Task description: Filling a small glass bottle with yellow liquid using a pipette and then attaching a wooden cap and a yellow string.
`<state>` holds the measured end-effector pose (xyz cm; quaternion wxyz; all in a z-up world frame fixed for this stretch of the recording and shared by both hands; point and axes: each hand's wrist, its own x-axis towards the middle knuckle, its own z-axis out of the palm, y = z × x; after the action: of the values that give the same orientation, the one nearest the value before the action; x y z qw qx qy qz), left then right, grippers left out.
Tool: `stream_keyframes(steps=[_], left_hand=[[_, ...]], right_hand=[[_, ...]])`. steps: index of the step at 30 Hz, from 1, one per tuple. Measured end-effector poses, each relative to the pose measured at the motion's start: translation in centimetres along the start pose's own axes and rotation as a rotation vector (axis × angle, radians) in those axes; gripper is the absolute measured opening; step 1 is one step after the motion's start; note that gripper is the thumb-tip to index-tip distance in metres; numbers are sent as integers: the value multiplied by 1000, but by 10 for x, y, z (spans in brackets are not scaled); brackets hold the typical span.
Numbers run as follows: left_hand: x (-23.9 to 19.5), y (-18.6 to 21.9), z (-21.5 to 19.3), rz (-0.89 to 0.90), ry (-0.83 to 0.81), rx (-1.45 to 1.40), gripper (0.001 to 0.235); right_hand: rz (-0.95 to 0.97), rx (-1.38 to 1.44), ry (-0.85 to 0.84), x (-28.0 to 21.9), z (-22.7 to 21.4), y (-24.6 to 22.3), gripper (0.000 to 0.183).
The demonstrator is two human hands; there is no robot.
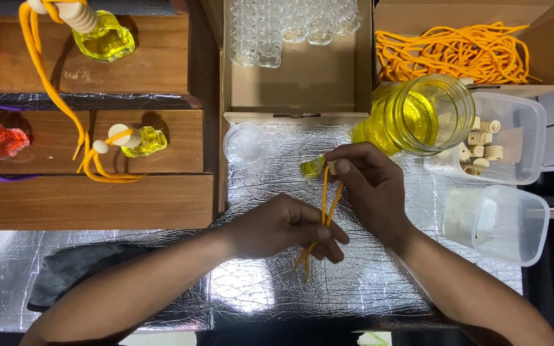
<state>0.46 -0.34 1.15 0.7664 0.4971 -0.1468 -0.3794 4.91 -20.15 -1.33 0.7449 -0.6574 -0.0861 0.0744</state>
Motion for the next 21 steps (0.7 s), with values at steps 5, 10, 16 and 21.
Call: stream_keyframes(steps=[5,10,16,21], left_hand=[[0,-2,-2,-155,-185,55,25],[0,4,-5,-340,-314,128,28],[1,-3,-3,-425,-315,108,24],[1,5,-1,-495,-300,100,30]], right_hand=[[-18,20,36,2,11,-9,21],[28,118,-54,1,6,-13,16],[30,139,7,2,4,-8,17],[55,93,16,0,3,-7,9]])
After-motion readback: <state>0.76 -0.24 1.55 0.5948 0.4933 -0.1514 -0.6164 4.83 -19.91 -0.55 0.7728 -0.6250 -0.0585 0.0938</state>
